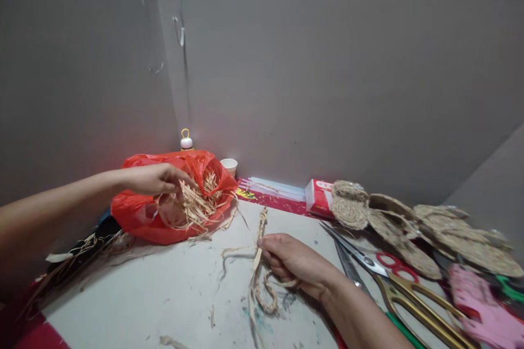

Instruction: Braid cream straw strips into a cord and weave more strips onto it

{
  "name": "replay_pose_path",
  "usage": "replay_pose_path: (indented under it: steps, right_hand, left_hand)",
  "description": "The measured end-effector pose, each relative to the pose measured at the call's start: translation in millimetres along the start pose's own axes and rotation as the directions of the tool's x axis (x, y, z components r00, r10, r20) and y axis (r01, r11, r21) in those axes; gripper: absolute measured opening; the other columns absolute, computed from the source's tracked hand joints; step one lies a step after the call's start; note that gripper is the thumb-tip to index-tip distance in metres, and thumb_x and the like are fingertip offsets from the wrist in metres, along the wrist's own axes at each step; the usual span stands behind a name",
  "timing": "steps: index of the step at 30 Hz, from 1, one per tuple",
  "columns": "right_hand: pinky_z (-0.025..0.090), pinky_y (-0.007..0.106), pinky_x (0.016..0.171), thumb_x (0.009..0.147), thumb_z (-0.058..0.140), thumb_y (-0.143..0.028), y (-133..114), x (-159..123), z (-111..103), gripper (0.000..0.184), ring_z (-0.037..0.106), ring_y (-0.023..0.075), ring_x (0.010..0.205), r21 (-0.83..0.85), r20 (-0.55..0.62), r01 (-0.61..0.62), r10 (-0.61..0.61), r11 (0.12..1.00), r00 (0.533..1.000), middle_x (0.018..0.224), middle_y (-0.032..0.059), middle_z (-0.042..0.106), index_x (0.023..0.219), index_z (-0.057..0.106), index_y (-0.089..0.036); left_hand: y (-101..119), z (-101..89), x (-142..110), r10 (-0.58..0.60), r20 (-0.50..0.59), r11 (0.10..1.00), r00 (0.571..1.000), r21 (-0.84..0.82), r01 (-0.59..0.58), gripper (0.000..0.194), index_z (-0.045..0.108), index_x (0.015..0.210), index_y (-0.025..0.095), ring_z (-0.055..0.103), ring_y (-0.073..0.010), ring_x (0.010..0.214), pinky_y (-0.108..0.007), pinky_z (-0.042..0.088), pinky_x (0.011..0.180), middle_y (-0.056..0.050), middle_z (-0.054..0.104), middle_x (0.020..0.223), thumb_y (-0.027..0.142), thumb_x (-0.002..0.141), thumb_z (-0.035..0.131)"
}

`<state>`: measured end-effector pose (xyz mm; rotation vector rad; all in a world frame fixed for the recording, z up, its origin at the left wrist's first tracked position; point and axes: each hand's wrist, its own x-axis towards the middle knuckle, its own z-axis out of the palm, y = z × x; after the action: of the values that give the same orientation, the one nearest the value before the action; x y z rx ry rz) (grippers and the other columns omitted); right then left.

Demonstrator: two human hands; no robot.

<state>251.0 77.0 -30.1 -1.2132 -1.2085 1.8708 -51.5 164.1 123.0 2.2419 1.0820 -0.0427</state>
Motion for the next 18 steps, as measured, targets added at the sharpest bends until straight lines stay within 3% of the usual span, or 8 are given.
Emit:
replay_pose_path:
  steps: [3, 6, 8, 10, 12, 15, 18]
  right_hand:
    - [0.004, 0.018, 0.036, 0.077, 0.058, -0.041, -2, -1, 1, 0.039, 0.012, 0.0016, 0.036, -0.002, 0.002, -0.008, 0.008, 1.000, 1.000, 0.042, -0.0107, 0.025, 0.054, 0.036, -0.019]
    - [0.004, 0.018, 0.036, 0.074, 0.060, -0.039, -4, -3, 4, 0.039, 0.012, 0.0014, 0.036, -0.004, -0.004, -0.016, 0.016, 1.000, 1.000, 0.041, -0.0109, 0.025, 0.053, 0.036, -0.018]
    - [0.004, 0.018, 0.036, 0.073, 0.061, -0.038, -5, -3, 5, 0.038, 0.013, 0.0012, 0.036, -0.002, -0.011, -0.014, 0.014, 1.000, 1.000, 0.041, -0.0109, 0.025, 0.053, 0.036, -0.018]
    - [0.005, 0.018, 0.036, 0.072, 0.062, -0.038, -4, -2, 4, 0.038, 0.014, 0.0011, 0.036, -0.001, -0.018, 0.000, 0.000, 1.000, 1.000, 0.042, -0.0107, 0.027, 0.053, 0.036, -0.018]
    - [0.005, 0.018, 0.037, 0.073, 0.061, -0.039, -3, 0, 3, 0.037, 0.014, 0.0011, 0.037, -0.008, -0.024, 0.008, -0.008, 1.000, 1.000, 0.043, -0.0104, 0.028, 0.054, 0.037, -0.018]
    - [0.004, 0.019, 0.037, 0.074, 0.059, -0.042, -3, 1, 2, 0.037, 0.015, 0.0014, 0.037, -0.015, -0.035, 0.008, -0.009, 1.000, 0.999, 0.044, -0.0100, 0.029, 0.056, 0.037, -0.018]
    - [0.004, 0.019, 0.037, 0.073, 0.060, -0.041, -4, 0, 2, 0.037, 0.015, 0.0014, 0.037, -0.017, -0.055, -0.005, 0.004, 1.000, 0.998, 0.044, -0.0102, 0.029, 0.057, 0.035, -0.019]
  left_hand:
    - [4, -8.8, -3, 0.093, -0.005, 0.955, 0.996, -0.284, -0.091, 0.041, 0.052, 0.121, 0.024, 0.048, -0.0049, 0.046, -0.021, 0.035, 0.049, -0.004, 0.067, 0.094, 0.025, 0.080, 0.052]
    - [9, -5.8, 0, 0.142, -0.196, 0.928, 0.970, -0.315, -0.199, 0.025, 0.061, 0.089, 0.017, 0.047, -0.0062, 0.045, -0.022, 0.036, 0.047, -0.003, 0.065, 0.076, 0.039, 0.083, 0.051]
    - [11, 4.8, 7, 0.167, -0.287, 0.957, 0.943, -0.182, -0.225, 0.029, 0.058, 0.073, 0.016, 0.047, -0.0075, 0.046, -0.022, 0.036, 0.048, -0.002, 0.059, 0.064, 0.041, 0.085, 0.048]
    - [11, 20.6, 17, 0.249, -0.314, 0.969, 0.916, 0.087, -0.233, 0.024, 0.057, 0.070, 0.016, 0.047, -0.0085, 0.050, -0.023, 0.035, 0.050, -0.001, 0.056, 0.061, 0.034, 0.083, 0.049]
    - [11, 37.6, 30, 0.351, -0.248, 0.874, 0.903, 0.432, -0.222, 0.012, 0.059, 0.071, 0.017, 0.045, -0.0090, 0.050, -0.024, 0.033, 0.051, 0.000, 0.055, 0.060, 0.024, 0.078, 0.053]
    - [7, 55.6, 46, 0.261, -0.069, 0.678, 0.963, 0.723, -0.132, 0.006, 0.060, 0.066, 0.016, 0.039, -0.0098, 0.044, -0.026, 0.026, 0.048, 0.000, 0.050, 0.051, 0.011, 0.067, 0.058]
    - [4, 57.2, 51, 0.149, -0.015, 0.631, 0.989, 0.771, -0.083, 0.016, 0.053, 0.050, 0.016, 0.040, -0.0105, 0.043, -0.026, 0.025, 0.048, 0.000, 0.047, 0.045, 0.005, 0.058, 0.063]
